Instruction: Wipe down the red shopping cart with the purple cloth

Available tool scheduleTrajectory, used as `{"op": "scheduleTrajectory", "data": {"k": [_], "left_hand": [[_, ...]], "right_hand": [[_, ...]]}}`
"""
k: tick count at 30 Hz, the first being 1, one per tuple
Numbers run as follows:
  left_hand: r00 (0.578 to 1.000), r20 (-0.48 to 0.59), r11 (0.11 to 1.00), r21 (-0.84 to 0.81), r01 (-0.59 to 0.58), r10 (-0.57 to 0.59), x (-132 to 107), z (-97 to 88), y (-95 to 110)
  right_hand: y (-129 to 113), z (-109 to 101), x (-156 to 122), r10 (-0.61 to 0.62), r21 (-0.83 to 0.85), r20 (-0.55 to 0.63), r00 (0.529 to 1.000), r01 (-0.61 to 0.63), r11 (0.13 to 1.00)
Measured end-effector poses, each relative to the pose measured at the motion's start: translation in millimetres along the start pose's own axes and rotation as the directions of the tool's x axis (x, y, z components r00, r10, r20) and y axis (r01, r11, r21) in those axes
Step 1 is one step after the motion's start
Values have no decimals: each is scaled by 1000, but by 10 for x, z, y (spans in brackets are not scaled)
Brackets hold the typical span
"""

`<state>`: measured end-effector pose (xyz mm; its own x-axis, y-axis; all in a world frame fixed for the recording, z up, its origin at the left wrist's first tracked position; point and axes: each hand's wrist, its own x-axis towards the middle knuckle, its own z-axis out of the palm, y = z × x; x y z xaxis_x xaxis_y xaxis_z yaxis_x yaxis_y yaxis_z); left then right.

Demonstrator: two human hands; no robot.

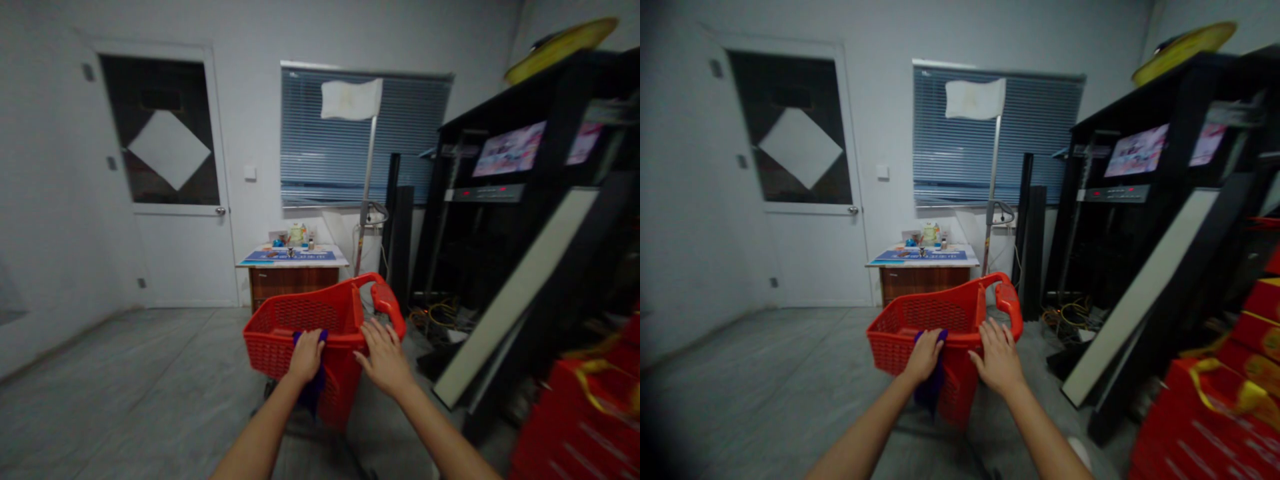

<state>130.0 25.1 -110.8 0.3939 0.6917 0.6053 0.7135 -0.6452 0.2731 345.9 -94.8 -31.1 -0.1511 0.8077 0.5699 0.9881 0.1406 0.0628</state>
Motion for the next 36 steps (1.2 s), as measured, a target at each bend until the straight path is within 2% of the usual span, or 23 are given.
{"op": "scheduleTrajectory", "data": {"k": [8,11,14,22,29,34,36], "left_hand": [[994,-30,988,-115,-106,103,109,81,372],[992,-53,984,-131,-120,114,79,60,315],[996,-66,991,-114,-74,67,61,17,249],[988,-69,978,-149,-147,138,160,-25,596],[997,-62,988,-142,-52,43,147,-39,524],[992,-51,972,-199,-125,117,174,-33,597],[992,-53,973,-197,-122,114,170,-20,600]], "right_hand": [[-63,62,43,17,14,-16,1000,-17,1000],[-67,48,47,5,30,-9,1000,-5,1000],[-93,43,54,10,52,-1,1000,-10,999],[-159,49,76,36,71,-5,999,-36,997],[-197,6,87,30,59,3,1000,-30,998],[-232,23,89,30,69,-27,999,-28,997],[-239,38,84,30,81,-35,999,-27,996]]}}
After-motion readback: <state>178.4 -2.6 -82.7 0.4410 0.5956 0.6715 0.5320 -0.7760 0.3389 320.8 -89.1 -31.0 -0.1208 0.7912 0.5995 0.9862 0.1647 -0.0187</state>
